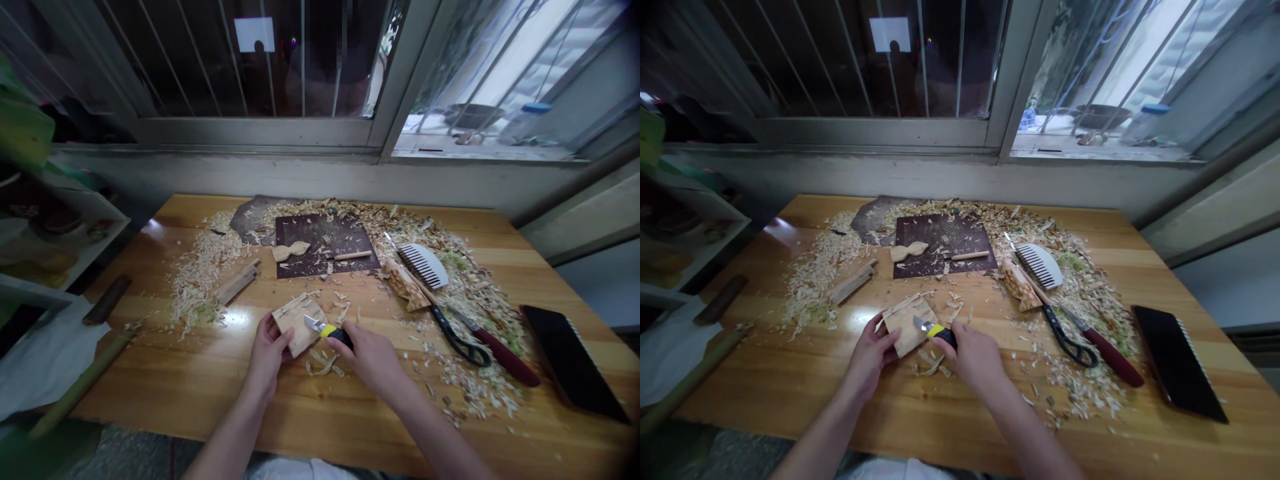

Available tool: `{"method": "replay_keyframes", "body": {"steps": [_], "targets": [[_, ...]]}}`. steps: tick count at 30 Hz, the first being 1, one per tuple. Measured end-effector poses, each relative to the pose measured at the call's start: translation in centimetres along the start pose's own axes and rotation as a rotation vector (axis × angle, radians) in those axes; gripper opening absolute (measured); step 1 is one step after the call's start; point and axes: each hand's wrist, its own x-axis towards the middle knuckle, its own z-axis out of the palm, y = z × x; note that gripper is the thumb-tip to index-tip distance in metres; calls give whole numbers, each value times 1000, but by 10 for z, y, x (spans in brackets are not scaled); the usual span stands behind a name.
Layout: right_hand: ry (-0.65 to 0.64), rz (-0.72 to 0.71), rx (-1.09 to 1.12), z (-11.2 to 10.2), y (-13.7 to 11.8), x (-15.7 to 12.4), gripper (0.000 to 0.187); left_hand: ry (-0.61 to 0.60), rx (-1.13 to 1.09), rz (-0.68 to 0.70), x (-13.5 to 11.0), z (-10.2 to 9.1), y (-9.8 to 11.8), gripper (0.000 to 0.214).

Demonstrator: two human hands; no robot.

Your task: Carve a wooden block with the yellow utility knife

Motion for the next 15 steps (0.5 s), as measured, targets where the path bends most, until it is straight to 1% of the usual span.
{"method": "replay_keyframes", "body": {"steps": [1, 2, 5, 7, 8, 10, 13, 15], "targets": [[3, 4, -3, 1, 0, 1, 42, 19, 77, 65, 1, -2, 0, 61], [7, 8, -4, 2, 0, 1, 42, 47, 201, 160, 2, -4, -1, 64], [19, 14, -7, 6, 0, 1, 40, 145, 746, 519, 4, -12, -1, 64], [25, 9, -8, 8, 0, 0, 38, 152, 1041, 683, 7, -15, 1, 64], [27, 1, -7, 8, 0, -1, 37, 127, 1129, 730, 9, -15, 1, 66], [26, -18, -4, 7, -1, -3, 36, 65, 1221, 778, 14, -14, 1, 71], [25, -23, -18, 6, -6, -6, 37, -2, 1263, 807, 22, -10, -5, 75], [32, -14, -38, 7, -10, -6, 38, -22, 1257, 830, 27, -9, -11, 74]]}}
